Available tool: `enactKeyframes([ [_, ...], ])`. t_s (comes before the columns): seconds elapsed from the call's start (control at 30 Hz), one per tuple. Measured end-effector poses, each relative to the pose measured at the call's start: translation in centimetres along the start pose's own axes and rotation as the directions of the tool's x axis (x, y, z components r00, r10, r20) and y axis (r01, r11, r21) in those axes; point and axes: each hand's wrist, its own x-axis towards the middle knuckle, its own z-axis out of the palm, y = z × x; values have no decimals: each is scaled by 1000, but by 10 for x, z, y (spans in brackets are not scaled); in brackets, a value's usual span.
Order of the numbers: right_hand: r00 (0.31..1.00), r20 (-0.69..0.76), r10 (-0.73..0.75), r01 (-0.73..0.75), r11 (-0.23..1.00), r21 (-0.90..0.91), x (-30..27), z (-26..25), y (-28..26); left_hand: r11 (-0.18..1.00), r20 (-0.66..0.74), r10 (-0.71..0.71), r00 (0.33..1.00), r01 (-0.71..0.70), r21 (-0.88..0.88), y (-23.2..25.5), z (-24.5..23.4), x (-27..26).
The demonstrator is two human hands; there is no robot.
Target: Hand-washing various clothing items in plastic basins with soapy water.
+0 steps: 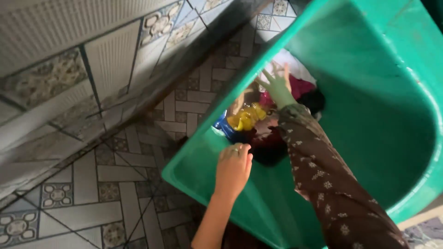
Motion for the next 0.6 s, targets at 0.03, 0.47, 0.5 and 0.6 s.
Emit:
enactKeyframes([
  [0.03, 1000, -1, -2, 2, 1000, 3, -9, 21, -2, 1000, 1, -3, 1000, 3, 3, -1, -1, 3],
  [0.47, 932, 362, 11, -290, 622, 728, -226, -51, -110, 883, 121, -197, 973, 230, -410, -45, 78, -16],
  [0.5, 970, 231, 74, -233, 550, 802, -227, -86, -118, 760, 224, -269, 937, 349, -548, -61, 103, -21],
  [0.6, 961, 208, 181, -272, 496, 825, -238, -202, -126, 216, 696, -459, 552, 829, -515, -111, 189, -30],
])
